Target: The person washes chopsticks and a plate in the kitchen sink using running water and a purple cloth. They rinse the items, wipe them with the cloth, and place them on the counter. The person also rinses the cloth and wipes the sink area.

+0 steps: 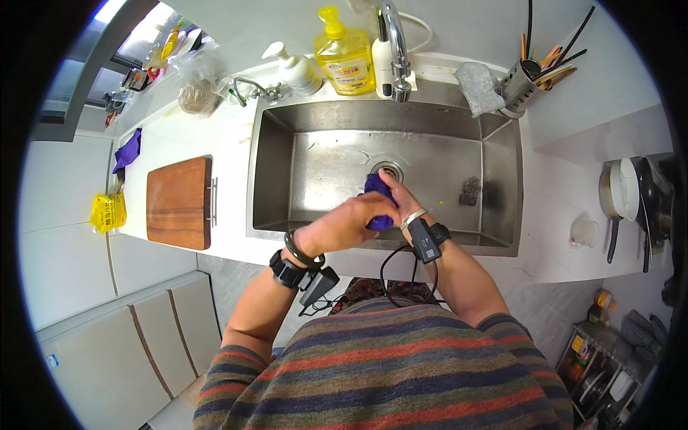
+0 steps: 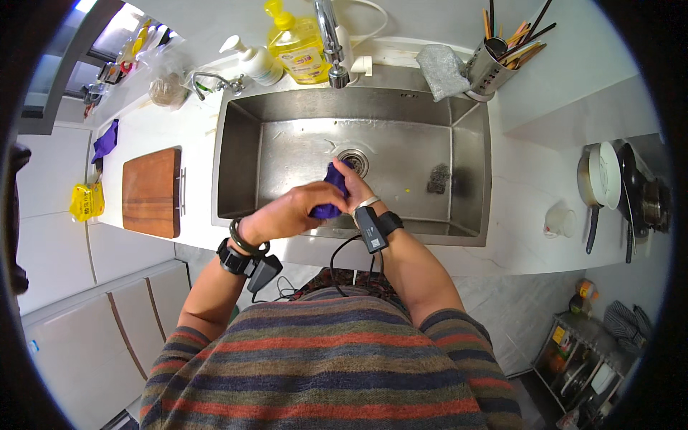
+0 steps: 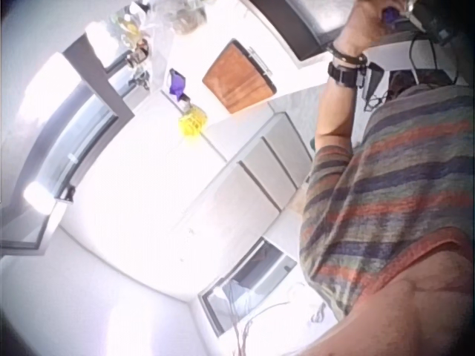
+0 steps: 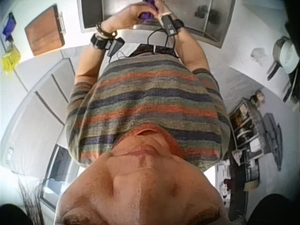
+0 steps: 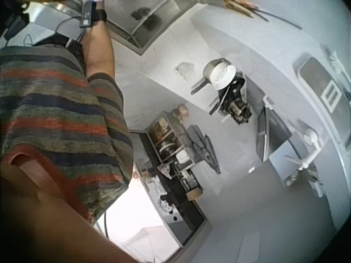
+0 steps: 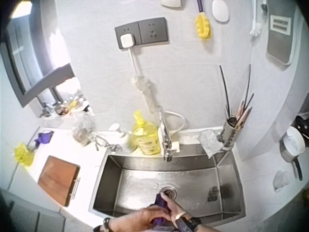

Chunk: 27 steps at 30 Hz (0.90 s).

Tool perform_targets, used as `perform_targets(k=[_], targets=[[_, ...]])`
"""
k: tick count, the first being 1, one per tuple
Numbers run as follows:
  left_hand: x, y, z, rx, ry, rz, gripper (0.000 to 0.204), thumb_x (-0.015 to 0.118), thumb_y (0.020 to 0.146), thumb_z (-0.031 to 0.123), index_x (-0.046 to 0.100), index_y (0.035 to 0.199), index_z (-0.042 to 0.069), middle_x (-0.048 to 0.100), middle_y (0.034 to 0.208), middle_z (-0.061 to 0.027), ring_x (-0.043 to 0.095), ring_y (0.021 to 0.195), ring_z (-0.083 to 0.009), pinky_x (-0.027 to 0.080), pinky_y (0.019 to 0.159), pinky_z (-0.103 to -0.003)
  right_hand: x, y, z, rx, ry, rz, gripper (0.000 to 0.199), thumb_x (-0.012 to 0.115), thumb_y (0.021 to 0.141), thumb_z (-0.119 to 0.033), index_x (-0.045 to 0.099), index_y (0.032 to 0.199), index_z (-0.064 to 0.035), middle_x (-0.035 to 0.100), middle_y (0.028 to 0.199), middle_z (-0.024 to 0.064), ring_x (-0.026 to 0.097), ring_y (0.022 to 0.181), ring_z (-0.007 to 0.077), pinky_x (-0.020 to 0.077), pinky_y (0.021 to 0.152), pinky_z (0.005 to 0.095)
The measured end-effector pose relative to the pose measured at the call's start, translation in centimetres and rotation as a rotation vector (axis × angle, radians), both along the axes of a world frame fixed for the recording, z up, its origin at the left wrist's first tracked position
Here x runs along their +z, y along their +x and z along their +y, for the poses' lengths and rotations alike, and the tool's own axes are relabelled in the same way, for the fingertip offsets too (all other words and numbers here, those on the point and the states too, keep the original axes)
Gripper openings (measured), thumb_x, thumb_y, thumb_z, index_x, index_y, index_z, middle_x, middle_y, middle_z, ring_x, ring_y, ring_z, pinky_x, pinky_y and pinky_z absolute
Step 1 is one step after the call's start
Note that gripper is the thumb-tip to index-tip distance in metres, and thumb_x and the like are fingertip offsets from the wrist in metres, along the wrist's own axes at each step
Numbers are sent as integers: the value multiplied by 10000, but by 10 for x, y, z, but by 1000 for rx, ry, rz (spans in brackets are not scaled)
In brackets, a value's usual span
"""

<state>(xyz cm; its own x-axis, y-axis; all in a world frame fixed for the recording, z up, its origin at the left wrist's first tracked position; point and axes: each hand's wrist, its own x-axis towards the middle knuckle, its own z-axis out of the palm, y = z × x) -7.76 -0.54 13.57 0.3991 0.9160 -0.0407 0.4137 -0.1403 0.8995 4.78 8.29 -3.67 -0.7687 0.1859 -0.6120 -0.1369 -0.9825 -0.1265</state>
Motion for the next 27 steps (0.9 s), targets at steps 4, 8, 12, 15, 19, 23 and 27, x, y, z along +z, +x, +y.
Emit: perform_targets(k=[4,8,12,15,19,23,27], targets=[[19,-2,-19,-5,-134,37,411,695,691,-76,615,1066,72,611,1050,-98,589,996,-270,460,882,-351,-23,8,-15,-61,-106,-123,233,607,886,-211,522,1010,-32,638,932,138,641,858,253,550,751,431],[14,-28,-21,83,-147,-69,421,722,722,-33,617,1117,67,626,1066,-49,587,970,-166,462,884,-291,-7,18,-35,-62,-182,-4,221,552,912,-182,552,1087,-47,643,1058,113,640,949,232,515,879,358],[-28,-64,-1,583,-365,-311,309,689,817,30,622,1118,51,627,1015,-8,589,869,-93,457,824,-217,44,26,-38,40,-15,181,483,611,898,-393,544,1204,-25,628,1155,77,613,1050,182,471,948,333],[-73,-77,7,721,-426,-346,281,673,848,79,615,1123,60,621,982,16,572,858,-83,446,799,-226,80,24,-36,132,122,278,516,664,867,-346,527,1245,-23,611,1185,85,601,1072,181,459,959,316],[-109,-84,-11,1175,-380,-515,226,617,913,230,600,1112,123,607,959,43,547,884,-74,417,785,-232,109,22,-38,99,238,225,570,668,849,-227,440,1319,2,561,1241,133,545,1149,238,417,1011,374],[-107,-57,-42,1055,-601,-900,456,514,921,503,567,1157,115,603,994,13,573,948,-139,444,822,-287,121,20,-39,-127,-43,294,489,619,869,-200,457,1272,24,579,1190,128,584,1081,280,479,952,432],[-85,-6,-53,494,-876,-1326,759,380,837,736,518,1177,72,599,1059,-43,567,1034,-186,440,970,-375,126,19,-41,-237,-257,464,503,583,882,-228,435,1287,31,582,1151,155,597,1042,256,546,830,343]])
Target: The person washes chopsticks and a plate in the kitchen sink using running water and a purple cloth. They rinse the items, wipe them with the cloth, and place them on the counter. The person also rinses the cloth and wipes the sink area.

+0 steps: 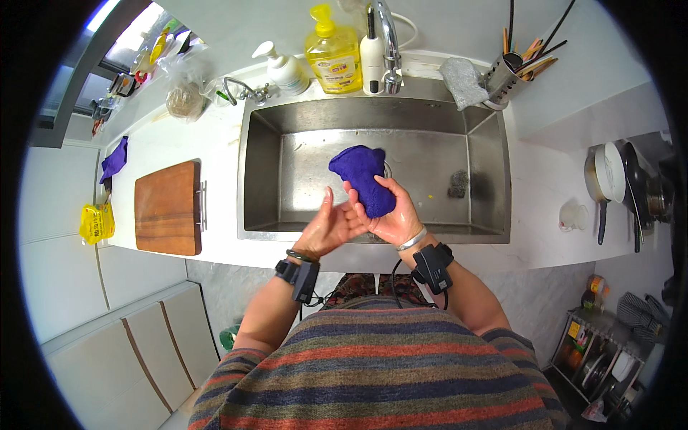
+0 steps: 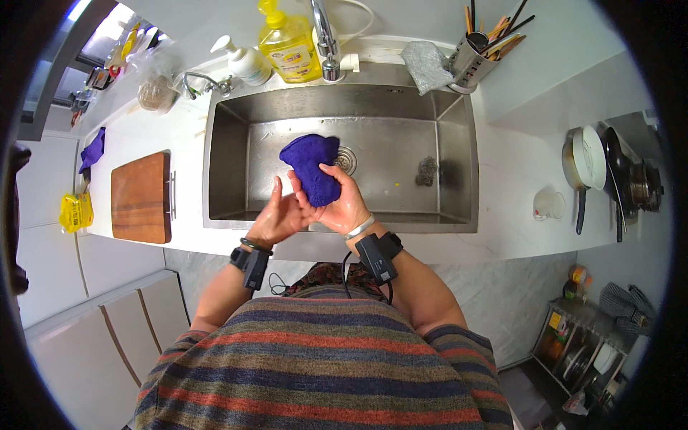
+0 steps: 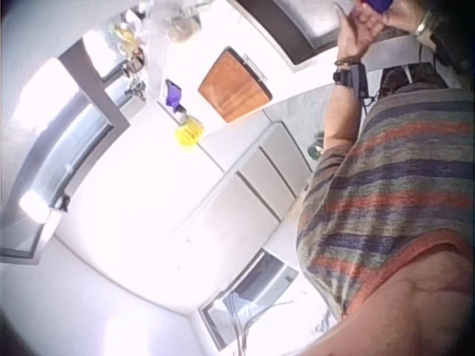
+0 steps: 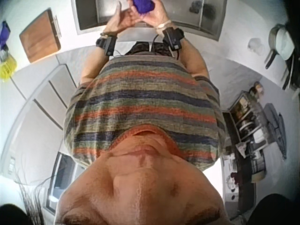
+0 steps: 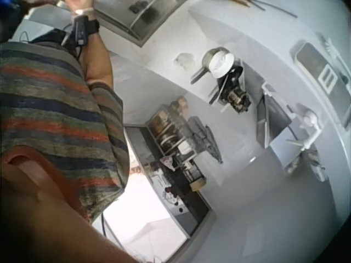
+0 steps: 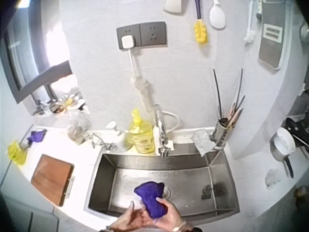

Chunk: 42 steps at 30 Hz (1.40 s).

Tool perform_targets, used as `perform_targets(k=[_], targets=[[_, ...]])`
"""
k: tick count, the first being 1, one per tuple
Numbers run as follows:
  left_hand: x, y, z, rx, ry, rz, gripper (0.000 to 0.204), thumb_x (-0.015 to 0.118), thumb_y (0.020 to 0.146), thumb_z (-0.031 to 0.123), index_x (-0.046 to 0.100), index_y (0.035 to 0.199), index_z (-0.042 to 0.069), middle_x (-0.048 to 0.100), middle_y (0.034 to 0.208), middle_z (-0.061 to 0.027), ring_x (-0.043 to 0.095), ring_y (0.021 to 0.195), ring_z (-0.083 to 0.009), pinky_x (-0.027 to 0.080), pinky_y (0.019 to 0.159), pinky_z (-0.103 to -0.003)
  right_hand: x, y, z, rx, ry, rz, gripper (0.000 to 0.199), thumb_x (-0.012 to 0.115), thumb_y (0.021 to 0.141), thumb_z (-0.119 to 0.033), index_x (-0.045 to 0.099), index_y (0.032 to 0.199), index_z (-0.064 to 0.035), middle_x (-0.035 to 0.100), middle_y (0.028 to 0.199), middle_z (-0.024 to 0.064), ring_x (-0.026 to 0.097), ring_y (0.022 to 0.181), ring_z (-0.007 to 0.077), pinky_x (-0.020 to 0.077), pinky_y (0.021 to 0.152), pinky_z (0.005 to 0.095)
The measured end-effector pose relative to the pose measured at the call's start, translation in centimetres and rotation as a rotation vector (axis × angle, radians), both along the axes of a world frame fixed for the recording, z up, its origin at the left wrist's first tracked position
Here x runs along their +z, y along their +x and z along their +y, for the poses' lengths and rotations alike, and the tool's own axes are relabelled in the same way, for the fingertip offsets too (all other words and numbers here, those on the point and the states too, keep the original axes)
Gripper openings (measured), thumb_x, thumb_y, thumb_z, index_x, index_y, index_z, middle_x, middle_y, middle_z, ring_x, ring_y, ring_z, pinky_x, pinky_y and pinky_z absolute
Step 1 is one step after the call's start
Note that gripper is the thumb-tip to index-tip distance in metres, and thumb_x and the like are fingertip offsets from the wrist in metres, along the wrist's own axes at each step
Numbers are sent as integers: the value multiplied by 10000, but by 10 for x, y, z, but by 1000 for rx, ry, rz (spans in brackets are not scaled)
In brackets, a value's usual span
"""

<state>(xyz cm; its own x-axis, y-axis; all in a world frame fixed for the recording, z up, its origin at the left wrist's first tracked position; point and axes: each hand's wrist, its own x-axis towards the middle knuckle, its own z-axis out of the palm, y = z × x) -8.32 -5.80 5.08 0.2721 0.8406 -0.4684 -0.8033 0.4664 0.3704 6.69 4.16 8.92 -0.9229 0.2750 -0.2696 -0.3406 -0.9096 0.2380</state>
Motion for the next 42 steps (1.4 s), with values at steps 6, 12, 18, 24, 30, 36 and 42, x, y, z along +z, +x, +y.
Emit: perform_targets(k=[6,12,18,24,30,36,42], targets=[[3,21,48,283,409,28,851,315,882,711,408,1340,1,524,1284,-150,520,1174,-270,438,999,-392,-2,5,-14,30,-130,26,459,589,884,-231,463,1241,28,592,1093,151,603,854,202,527,620,250],[-17,-27,87,185,42,79,437,530,948,308,484,1283,31,583,1216,-123,572,1114,-241,456,978,-384,-9,20,-14,109,169,-364,397,600,873,-237,504,1174,5,603,1013,171,577,769,185,482,547,237],[-7,-39,88,55,112,20,548,520,933,441,424,1361,112,532,1297,-108,529,1181,-256,417,1015,-440,-5,26,-12,61,151,-368,427,593,894,-239,465,1212,16,568,1076,199,571,773,182,488,551,240],[-4,-10,74,83,299,-68,591,561,921,430,330,1425,224,472,1336,-137,516,1175,-325,440,987,-460,2,15,-21,-42,33,-186,423,619,907,-280,488,1192,5,589,1036,150,580,784,172,505,580,237],[-1,-10,103,140,122,513,462,668,819,39,494,1236,138,573,928,-42,604,749,-163,534,655,-298,4,12,-7,222,546,-394,230,664,875,-201,542,1036,-91,568,875,22,525,668,109,425,536,195],[7,-17,127,-77,333,1550,334,695,652,115,626,968,32,671,839,-195,662,802,-317,517,734,-370,-5,4,17,308,2074,-1166,278,642,745,-155,526,949,-6,628,868,271,621,851,432,510,686,483],[6,-13,136,-486,139,1824,485,699,710,216,563,1127,9,653,985,-244,651,887,-384,527,784,-411,-17,-6,10,426,2310,-1489,409,655,751,-177,469,1070,1,639,864,241,628,793,430,506,708,500]])
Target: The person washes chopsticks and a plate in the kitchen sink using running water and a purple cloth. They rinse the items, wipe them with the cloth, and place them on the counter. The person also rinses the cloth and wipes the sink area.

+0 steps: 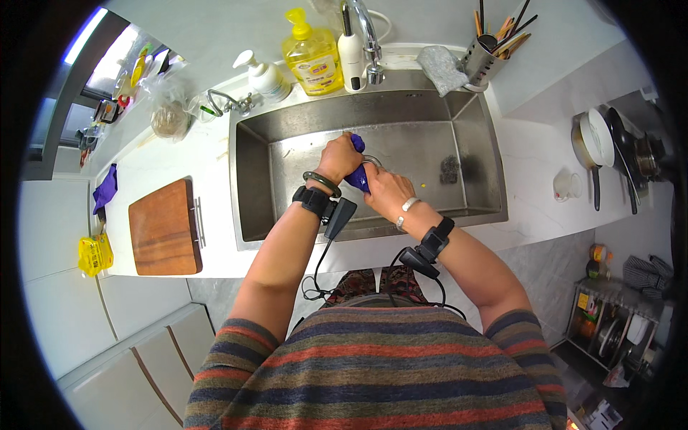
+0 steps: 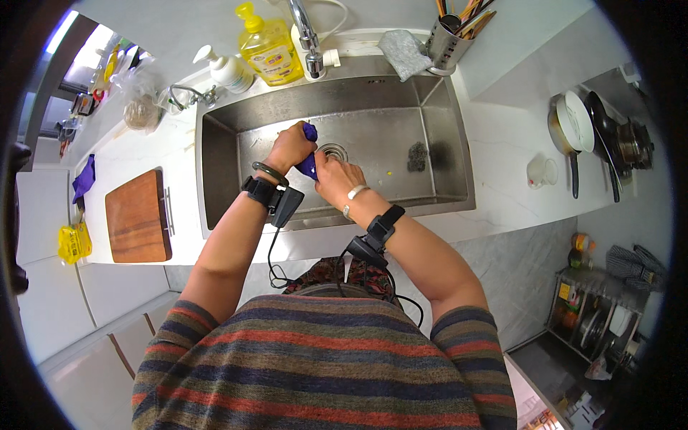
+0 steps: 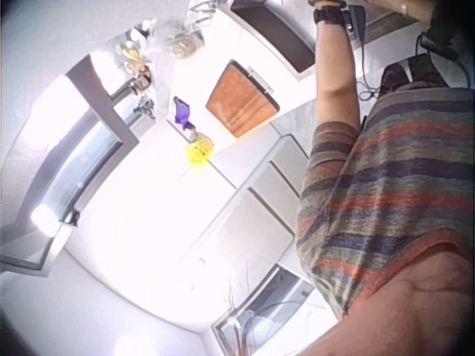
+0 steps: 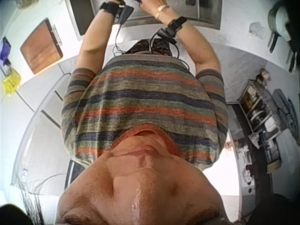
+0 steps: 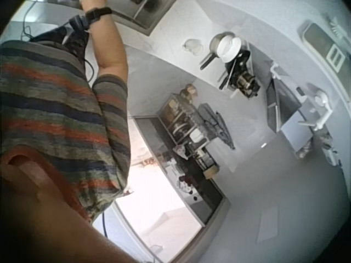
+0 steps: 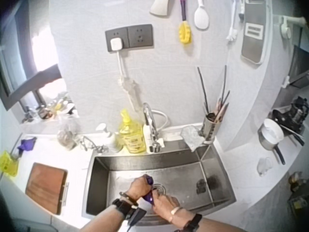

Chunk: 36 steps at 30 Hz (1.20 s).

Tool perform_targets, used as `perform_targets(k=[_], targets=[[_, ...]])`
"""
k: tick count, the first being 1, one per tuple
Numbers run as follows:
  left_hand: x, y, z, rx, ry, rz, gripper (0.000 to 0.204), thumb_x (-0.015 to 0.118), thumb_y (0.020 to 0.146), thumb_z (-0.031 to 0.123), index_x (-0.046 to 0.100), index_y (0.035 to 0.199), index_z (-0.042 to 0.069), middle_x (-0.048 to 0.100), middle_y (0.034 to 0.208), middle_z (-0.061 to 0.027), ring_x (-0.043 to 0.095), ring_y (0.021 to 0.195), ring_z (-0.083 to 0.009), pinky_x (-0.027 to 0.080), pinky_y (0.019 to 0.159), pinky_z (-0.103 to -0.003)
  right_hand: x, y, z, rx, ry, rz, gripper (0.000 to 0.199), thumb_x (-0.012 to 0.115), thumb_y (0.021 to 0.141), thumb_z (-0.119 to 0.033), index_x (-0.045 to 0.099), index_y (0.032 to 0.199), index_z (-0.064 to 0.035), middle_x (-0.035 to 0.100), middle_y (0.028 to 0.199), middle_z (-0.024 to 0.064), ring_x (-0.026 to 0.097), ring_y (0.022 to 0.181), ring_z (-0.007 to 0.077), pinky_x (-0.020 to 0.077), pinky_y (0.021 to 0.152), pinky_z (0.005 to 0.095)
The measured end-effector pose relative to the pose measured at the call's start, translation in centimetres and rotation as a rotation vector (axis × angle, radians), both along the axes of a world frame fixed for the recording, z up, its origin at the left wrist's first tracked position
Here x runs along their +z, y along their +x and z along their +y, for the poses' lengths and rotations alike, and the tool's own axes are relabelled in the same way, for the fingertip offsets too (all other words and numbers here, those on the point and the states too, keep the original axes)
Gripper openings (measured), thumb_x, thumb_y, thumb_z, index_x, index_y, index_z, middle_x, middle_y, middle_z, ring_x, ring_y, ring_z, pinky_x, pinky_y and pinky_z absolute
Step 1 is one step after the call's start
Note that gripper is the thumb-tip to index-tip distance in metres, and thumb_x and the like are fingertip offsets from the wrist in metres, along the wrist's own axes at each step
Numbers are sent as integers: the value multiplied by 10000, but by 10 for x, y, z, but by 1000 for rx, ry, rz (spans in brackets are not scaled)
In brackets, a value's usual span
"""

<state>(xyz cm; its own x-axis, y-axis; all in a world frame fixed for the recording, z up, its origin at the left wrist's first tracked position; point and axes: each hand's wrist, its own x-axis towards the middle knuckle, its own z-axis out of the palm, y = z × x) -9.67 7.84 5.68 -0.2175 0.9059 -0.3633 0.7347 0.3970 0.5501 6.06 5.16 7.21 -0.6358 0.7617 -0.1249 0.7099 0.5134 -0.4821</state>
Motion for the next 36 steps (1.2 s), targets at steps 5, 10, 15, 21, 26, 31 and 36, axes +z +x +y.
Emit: perform_targets(k=[5,10,15,21,26,31,36], targets=[[1,-24,-18,315,33,-1030,651,668,835,411,417,1289,17,558,1180,-192,616,1007,-293,520,844,-382,7,8,10,-240,-880,580,338,610,857,-239,471,1075,-22,602,776,136,606,633,229,471,492,326],[0,-29,-60,874,166,-1675,486,563,912,478,500,1145,55,590,1120,-105,603,1034,-240,509,872,-420,18,24,29,-346,-2120,1393,326,552,933,-312,497,1098,-37,532,838,68,507,615,88,381,428,173],[-6,26,-68,-195,80,-2489,824,422,816,738,506,1199,13,606,1145,-129,514,1193,-327,388,1030,-486,17,9,8,-304,-2321,1503,400,528,939,-395,549,1137,-49,531,869,73,521,621,96,430,458,152],[7,22,-46,431,237,-1994,233,564,935,274,535,991,50,610,893,-74,596,881,-216,492,853,-357,25,21,-3,-315,-2103,1329,312,620,906,-324,516,1103,-106,510,850,66,477,597,81,350,403,155],[12,15,-36,430,175,-1493,150,616,907,164,539,943,40,574,824,-39,576,776,-155,505,721,-303,16,22,14,-234,-1308,630,202,615,822,-131,499,972,-63,531,671,64,548,561,169,404,417,263],[0,42,-28,535,389,-1031,144,641,883,94,542,977,51,548,820,13,531,759,-112,455,701,-266,-11,8,5,-133,-113,161,286,624,755,-104,501,991,-1,634,845,250,621,818,456,513,702,519],[-9,49,-24,700,357,-958,186,651,880,125,549,1026,72,558,897,7,516,820,-106,440,754,-282,-14,4,-4,-181,-36,82,286,631,779,-142,497,989,-1,630,845,243,622,796,455,514,701,512]])
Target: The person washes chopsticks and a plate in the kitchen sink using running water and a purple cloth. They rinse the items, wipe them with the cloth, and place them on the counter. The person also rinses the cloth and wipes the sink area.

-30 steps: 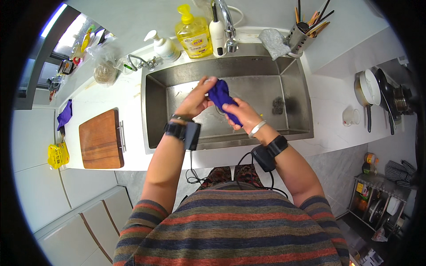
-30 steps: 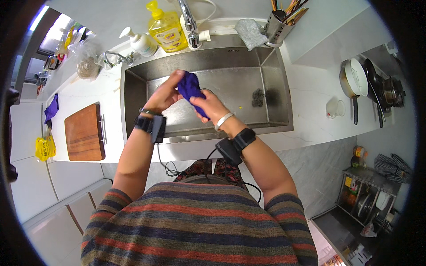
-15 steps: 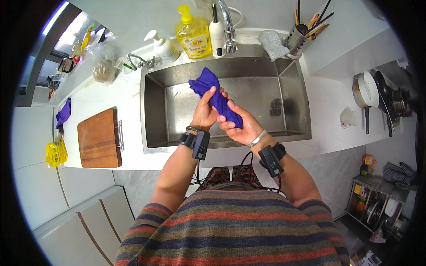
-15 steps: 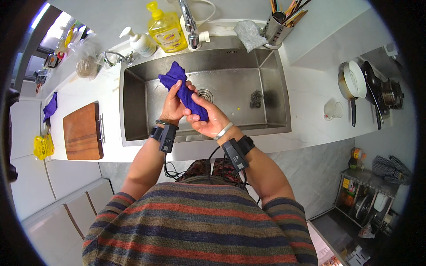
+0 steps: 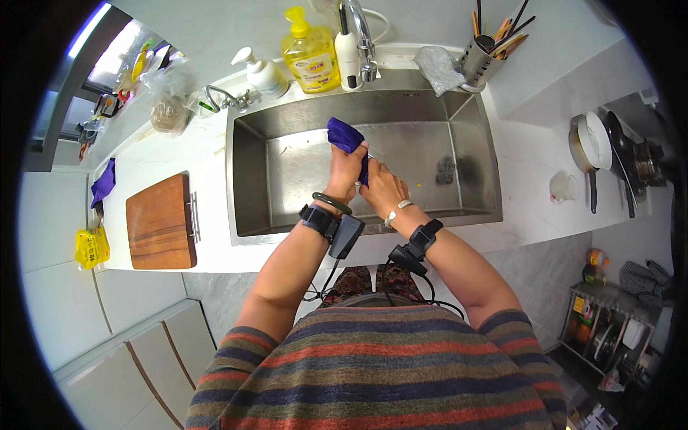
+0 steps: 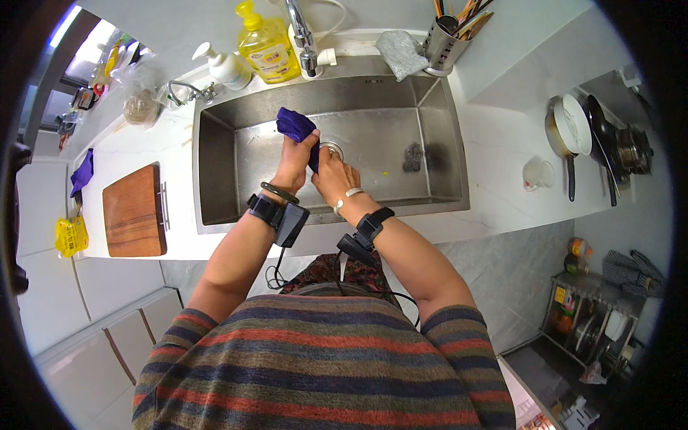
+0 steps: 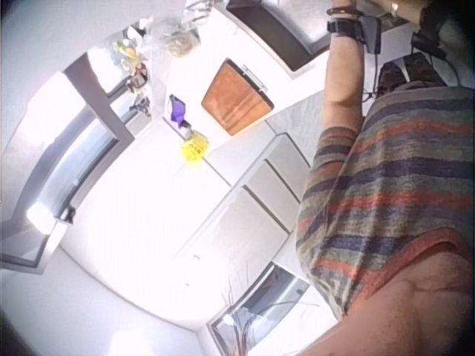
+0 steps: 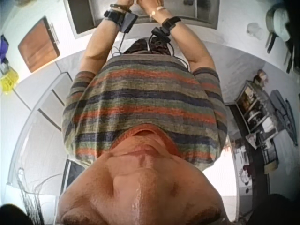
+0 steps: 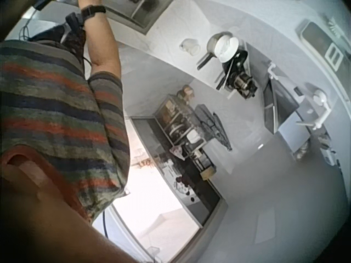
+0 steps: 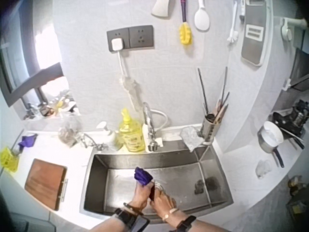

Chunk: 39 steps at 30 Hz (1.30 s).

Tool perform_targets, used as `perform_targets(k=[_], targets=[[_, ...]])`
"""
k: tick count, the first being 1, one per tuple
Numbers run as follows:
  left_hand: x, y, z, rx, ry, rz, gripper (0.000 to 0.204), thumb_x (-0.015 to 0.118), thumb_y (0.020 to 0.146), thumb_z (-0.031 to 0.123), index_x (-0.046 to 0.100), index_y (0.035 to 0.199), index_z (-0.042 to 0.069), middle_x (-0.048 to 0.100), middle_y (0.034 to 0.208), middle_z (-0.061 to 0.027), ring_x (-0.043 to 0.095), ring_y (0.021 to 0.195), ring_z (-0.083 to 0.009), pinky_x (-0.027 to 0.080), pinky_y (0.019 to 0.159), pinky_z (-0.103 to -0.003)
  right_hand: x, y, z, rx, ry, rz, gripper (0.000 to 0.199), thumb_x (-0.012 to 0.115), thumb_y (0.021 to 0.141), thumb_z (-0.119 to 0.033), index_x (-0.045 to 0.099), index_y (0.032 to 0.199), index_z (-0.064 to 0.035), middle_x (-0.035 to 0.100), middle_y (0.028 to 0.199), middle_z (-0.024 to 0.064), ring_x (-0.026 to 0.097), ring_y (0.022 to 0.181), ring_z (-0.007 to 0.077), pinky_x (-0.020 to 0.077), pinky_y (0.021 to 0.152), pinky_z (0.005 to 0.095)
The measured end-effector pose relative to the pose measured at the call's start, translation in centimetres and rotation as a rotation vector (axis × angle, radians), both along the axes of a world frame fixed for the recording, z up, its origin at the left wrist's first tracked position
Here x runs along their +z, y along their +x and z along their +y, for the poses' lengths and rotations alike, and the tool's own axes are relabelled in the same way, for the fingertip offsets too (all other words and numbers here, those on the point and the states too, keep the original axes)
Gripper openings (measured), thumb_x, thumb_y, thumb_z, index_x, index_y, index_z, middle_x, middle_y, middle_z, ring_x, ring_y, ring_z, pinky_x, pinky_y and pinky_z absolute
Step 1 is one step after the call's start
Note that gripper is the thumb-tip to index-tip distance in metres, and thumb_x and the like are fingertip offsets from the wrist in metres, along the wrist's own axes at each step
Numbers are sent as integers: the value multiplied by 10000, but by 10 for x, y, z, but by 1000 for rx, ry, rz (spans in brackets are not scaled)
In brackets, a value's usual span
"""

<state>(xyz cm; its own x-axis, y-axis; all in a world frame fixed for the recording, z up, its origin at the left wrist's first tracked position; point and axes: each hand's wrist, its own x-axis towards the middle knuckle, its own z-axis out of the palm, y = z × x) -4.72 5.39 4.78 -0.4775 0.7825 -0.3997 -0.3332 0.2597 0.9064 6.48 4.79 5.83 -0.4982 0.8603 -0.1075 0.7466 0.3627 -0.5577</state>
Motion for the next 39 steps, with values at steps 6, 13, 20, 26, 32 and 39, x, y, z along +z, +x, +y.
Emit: perform_targets(k=[6,13,20,26,32,39], targets=[[8,-46,-18,-389,100,-552,563,464,927,554,554,1145,43,635,1002,-87,611,892,-183,489,821,-335,34,12,17,-179,-1416,962,289,584,905,-335,534,979,-60,495,690,25,411,451,58,269,349,177],[15,-1,-59,-370,286,-1020,1028,294,729,864,434,1364,67,575,1230,-232,534,1161,-399,383,1030,-473,52,-1,-2,-154,-2231,1684,454,552,931,-358,488,1241,-32,476,778,16,414,487,44,251,362,169],[31,-9,-22,-398,830,-1222,523,510,936,419,407,1323,82,541,996,-13,562,954,-184,448,937,-378,58,2,-12,-232,-2304,1731,465,552,941,-305,434,1279,-8,463,815,32,411,516,37,275,370,165],[75,-31,-9,-515,306,-686,199,574,933,193,487,1057,63,448,700,19,465,614,-95,476,651,-275,71,13,17,-29,-1817,1018,145,607,850,-124,515,938,-55,483,717,-6,391,498,27,258,381,157],[93,-19,2,-466,202,-368,165,635,893,151,527,960,46,444,615,15,431,523,-92,417,555,-260,53,1,27,-125,-1163,574,156,675,707,-85,527,696,-36,556,657,58,519,505,144,331,394,278],[72,5,-5,12,218,-474,146,617,879,123,501,802,78,419,573,7,383,477,-103,361,500,-254,18,-6,18,-30,-98,414,207,632,724,-49,508,888,-33,651,848,213,631,781,422,507,679,447]])
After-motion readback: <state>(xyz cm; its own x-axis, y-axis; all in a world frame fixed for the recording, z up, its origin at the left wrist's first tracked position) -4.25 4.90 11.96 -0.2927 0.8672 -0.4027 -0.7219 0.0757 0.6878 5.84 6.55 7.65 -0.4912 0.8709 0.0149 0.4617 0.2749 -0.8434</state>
